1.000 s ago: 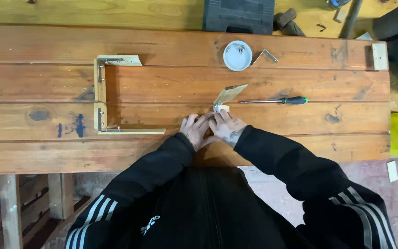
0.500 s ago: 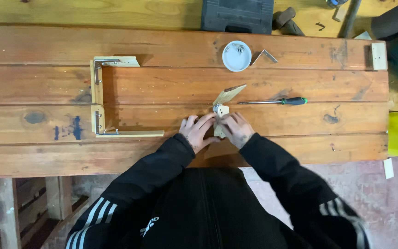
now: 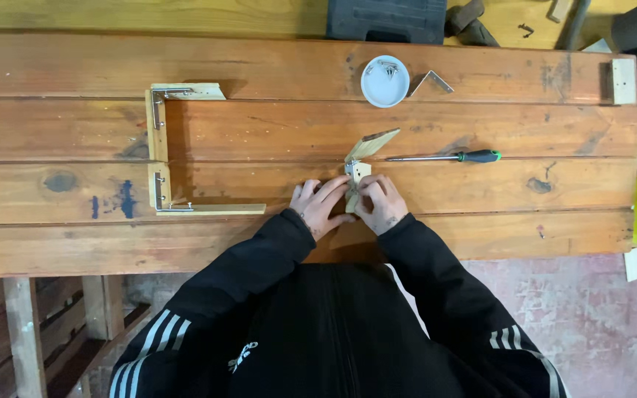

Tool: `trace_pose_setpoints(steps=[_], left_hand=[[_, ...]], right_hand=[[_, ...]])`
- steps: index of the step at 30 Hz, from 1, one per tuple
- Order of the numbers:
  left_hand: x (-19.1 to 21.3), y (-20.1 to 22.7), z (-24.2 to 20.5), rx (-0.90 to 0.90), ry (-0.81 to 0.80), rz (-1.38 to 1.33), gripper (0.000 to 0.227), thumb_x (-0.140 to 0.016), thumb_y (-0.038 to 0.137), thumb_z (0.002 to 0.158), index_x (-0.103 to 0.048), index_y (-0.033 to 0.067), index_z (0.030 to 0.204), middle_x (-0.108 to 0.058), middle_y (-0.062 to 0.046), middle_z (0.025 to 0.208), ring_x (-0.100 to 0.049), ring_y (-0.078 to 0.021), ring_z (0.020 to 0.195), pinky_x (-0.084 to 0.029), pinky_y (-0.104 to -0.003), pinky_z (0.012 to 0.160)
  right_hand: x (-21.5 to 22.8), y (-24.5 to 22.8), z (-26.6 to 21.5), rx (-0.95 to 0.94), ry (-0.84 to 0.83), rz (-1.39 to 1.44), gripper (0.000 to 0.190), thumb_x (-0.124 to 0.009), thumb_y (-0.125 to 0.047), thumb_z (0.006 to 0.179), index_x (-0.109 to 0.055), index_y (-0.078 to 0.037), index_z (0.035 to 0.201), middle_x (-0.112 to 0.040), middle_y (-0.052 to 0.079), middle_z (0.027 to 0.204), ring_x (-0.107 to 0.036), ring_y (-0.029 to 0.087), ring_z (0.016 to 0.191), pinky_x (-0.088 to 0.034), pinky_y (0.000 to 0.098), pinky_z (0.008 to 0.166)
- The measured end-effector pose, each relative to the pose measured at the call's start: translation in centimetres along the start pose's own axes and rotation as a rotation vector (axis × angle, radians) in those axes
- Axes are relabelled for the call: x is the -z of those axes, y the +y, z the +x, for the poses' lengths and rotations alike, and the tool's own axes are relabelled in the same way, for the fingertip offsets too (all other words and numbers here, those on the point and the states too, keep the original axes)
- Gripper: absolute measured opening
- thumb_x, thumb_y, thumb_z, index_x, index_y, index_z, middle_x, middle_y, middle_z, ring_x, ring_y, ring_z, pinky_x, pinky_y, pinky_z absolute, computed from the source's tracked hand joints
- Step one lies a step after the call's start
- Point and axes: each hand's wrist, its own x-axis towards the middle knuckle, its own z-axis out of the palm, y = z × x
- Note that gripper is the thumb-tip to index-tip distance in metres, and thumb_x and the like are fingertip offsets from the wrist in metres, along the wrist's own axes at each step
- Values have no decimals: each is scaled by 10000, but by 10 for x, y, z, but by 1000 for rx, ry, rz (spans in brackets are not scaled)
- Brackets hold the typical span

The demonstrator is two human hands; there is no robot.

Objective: The person assembles pieces of wood to form a frame, using a screwdriver to attach metal hinges and brackets.

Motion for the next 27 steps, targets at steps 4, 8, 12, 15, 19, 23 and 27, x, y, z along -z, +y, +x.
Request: trace_pose_setpoints(steps=[4,8,12,15,19,23,27], left_hand=[[-4,-1,0,-31,60,-18,622,-642,628,940,-573,176,1362,-509,55,1447,-462,-254,1070,-460,-397,843],[-17,-6,-3,-42,127,44,664,-678,670,859,-583,202,1320,-502,82,1458,-465,-231,1047,-459,-386,784],[-26,-8,-5,-58,166,93,688,-743,646,779,-595,215,1294,-472,109,1515,-489,-227,1022,-451,-377,742],[-19,-3,-2,-58,213,70,731,-737,631,790,-572,216,1370,-498,94,1493,-500,-232,999,-446,-368,748],[-21,-6,-3,-59,214,51,691,-737,613,805,-585,219,1352,-504,93,1496,-503,-237,990,-448,-377,756],[-13,-2,0,-49,211,53,709,-703,664,810,-588,219,1350,-546,96,1433,-490,-231,989,-438,-373,767],[-6,2,1,-36,206,21,637,-675,648,869,-611,191,1307,-591,54,1372,-503,-247,995,-433,-380,752]], right_hand=[[-8,6,-3,63,14,-59,294,-695,64,731,-509,-129,851,-611,35,898,-654,266,755,-548,336,630],[-12,3,1,89,-29,-69,254,-682,43,749,-506,-123,826,-613,19,904,-645,248,737,-552,332,621],[-14,1,-2,121,-37,-111,263,-677,48,759,-476,-117,799,-591,37,887,-633,263,706,-539,332,582],[-7,-10,10,167,-92,-238,171,-646,-92,922,-505,-123,830,-567,28,894,-623,254,732,-526,330,604],[-9,3,2,191,-139,-283,154,-664,-165,941,-551,-115,849,-571,34,920,-641,265,769,-534,333,605],[3,2,7,280,-211,-526,60,-570,-161,991,-590,-179,937,-560,-23,893,-646,176,804,-521,273,607],[3,-2,22,409,-189,-593,148,-571,-123,966,-582,-155,822,-526,12,790,-629,208,708,-511,302,604]])
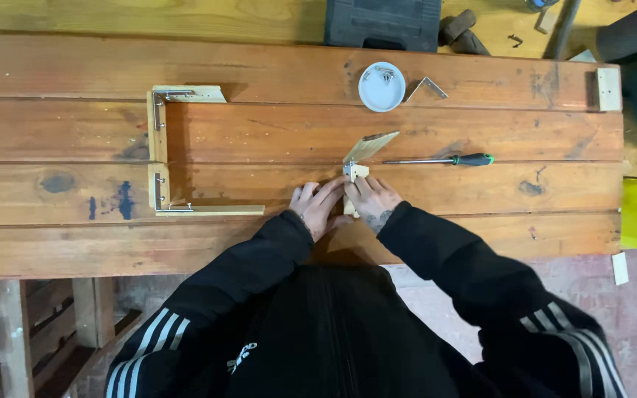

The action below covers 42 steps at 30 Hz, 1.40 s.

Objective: The person assembles pieces of wood to form a frame, using a screwdriver to attach metal hinges and brackets.

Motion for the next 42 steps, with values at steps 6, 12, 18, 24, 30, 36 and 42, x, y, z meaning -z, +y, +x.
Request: trace_pose_setpoints(steps=[6,12,18,24,30,36,42], left_hand=[[-8,-6,-3,10,-2,-16,734,-697,702,790,-622,156,1275,-528,83,1477,-513,-229,983,-456,-375,733],[-15,-9,-5,-4,-9,11,742,-686,727,772,-622,196,1286,-556,74,1421,-515,-224,986,-464,-386,753],[-12,-7,-5,27,-20,-14,743,-669,732,786,-614,201,1303,-519,113,1482,-516,-223,987,-447,-372,736],[-11,-7,-4,26,-16,-30,789,-702,696,770,-585,202,1373,-518,113,1475,-514,-222,996,-446,-353,757],[-12,-7,-6,10,-17,28,773,-707,676,739,-581,240,1365,-560,88,1404,-510,-239,1001,-463,-401,784],[-1,-3,0,-39,-18,70,703,-613,717,834,-594,246,1355,-569,74,1391,-502,-241,981,-463,-397,778],[-11,-7,-5,-42,-31,95,677,-649,710,775,-619,266,1286,-551,99,1412,-493,-232,982,-453,-387,750]], right_hand=[[-15,19,-1,129,31,4,93,-621,-137,892,-610,-138,800,-562,46,700,-634,259,653,-478,376,599],[-13,19,-8,102,9,-63,57,-604,-193,904,-616,-149,869,-579,35,780,-668,250,715,-517,347,558],[-6,18,7,164,-80,-35,31,-627,-147,830,-614,-160,806,-568,22,678,-650,213,625,-519,319,471],[13,23,30,-474,-843,552,525,-372,-574,1057,-686,-171,934,-779,89,823,-771,355,910,-603,425,791],[163,65,145,-1159,-1087,786,495,-254,-193,1165,-409,-9,1597,-436,158,1651,-345,314,1531,-233,319,1260],[-69,208,59,-321,43,233,169,-771,-245,949,-756,-242,1117,-734,-1,947,-716,238,944,-605,346,730],[-150,212,74,-111,-1,-78,149,-779,-272,866,-693,-220,977,-611,-25,990,-592,184,1029,-588,274,761]])
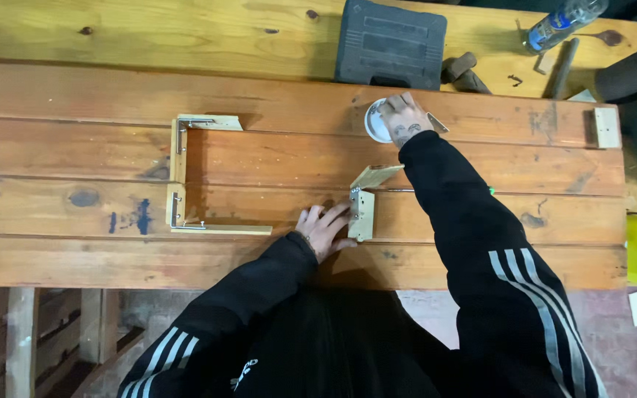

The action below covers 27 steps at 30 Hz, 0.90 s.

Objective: The person assembles pieces of wood to form a frame, using a screwdriver to attach metal hinges and brackets.

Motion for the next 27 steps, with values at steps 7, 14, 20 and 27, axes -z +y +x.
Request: trace_pose_setpoints(steps=[7,14,20,27], left_hand=[[-2,0,-1,6,-26,11,668,-644,721,794,-605,294,1306,-550,66,1383,-507,-244,986,-447,-394,751],[10,5,3,23,-51,-18,612,-685,666,808,-624,262,1263,-537,19,1370,-511,-256,1011,-441,-405,763],[9,4,3,10,-48,-13,534,-702,630,830,-643,240,1191,-537,10,1387,-515,-246,1013,-458,-411,769],[0,3,0,-14,9,-12,515,-702,620,850,-659,192,1134,-572,-69,1345,-543,-302,1039,-479,-452,757]], right_hand=[[-24,0,8,-176,-201,2,190,-781,-218,870,-653,-140,988,-581,53,927,-614,272,1044,-637,369,652],[92,1,-36,-873,-479,335,322,-726,-495,974,-754,-189,1067,-765,99,1071,-701,327,1098,-566,449,901],[150,-142,-133,-833,67,950,169,-777,-40,923,-767,-122,1070,-764,127,1002,-741,307,946,-619,391,804],[145,-182,-92,-329,319,703,78,-815,-147,898,-799,-154,974,-769,34,983,-734,208,812,-627,293,726]])
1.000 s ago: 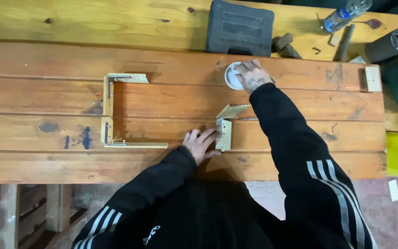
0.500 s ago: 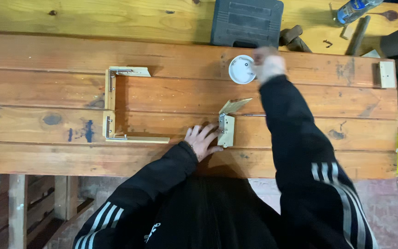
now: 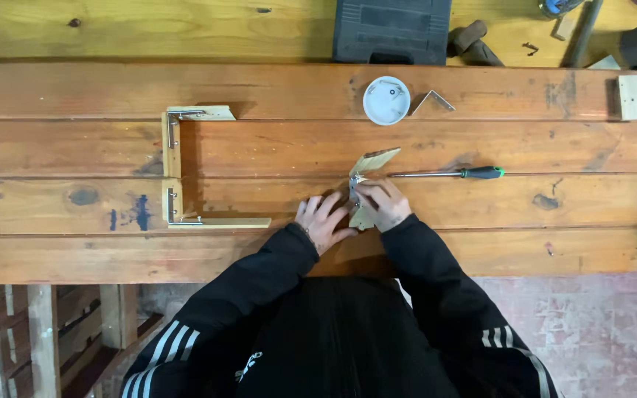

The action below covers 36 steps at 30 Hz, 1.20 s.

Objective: The person assembles pieces of wood to form a frame, using a screwdriver to attach metal hinges and brackets.

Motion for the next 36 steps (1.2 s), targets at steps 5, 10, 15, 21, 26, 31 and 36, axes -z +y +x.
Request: trace_pose_setpoints(steps=[5,10,15,21,26,31,36], left_hand=[[0,0,-1,4,-3,-10,521,-677,633,869,-643,203,1162,-558,-81,1324,-537,-297,1013,-469,-438,736],[6,1,2,3,7,6,527,-677,632,859,-632,220,1185,-552,-81,1309,-538,-297,1007,-461,-434,723],[-1,-2,-1,13,-21,-33,554,-665,643,874,-634,213,1221,-547,-90,1307,-528,-301,1015,-480,-452,760],[9,1,5,11,-12,-20,604,-691,656,831,-618,237,1261,-532,-49,1279,-512,-263,978,-456,-411,716],[10,3,5,7,-14,-35,631,-664,665,839,-601,232,1294,-529,-61,1287,-509,-270,960,-450,-412,721],[9,2,5,8,-27,-49,611,-674,653,850,-602,219,1275,-514,-59,1321,-500,-274,964,-434,-411,716],[-2,-3,-1,-1,-19,40,581,-666,676,823,-630,265,1231,-539,-20,1285,-507,-253,941,-419,-386,715]], right_hand=[[-4,9,-4,151,-49,-141,54,-714,-150,956,-759,-130,934,-740,8,987,-690,212,769,-613,282,675],[-1,0,2,190,-84,-217,78,-686,-159,974,-748,-127,939,-709,3,1001,-679,212,800,-600,287,651],[8,4,0,341,-196,-412,124,-599,-179,1031,-720,-180,1004,-676,-20,1013,-666,174,823,-592,241,656],[39,-51,51,346,-348,-621,73,-583,-251,1001,-647,-230,1029,-573,-74,949,-667,131,806,-598,233,581],[9,-5,20,436,-322,-672,100,-588,-213,980,-613,-194,885,-524,-42,830,-643,148,664,-560,250,526],[1,12,11,463,-456,-716,105,-632,-255,828,-567,-225,751,-490,-60,700,-626,156,532,-477,289,427],[10,-33,44,412,-371,-756,171,-649,-265,835,-561,-156,736,-510,5,559,-655,227,473,-511,375,446]])
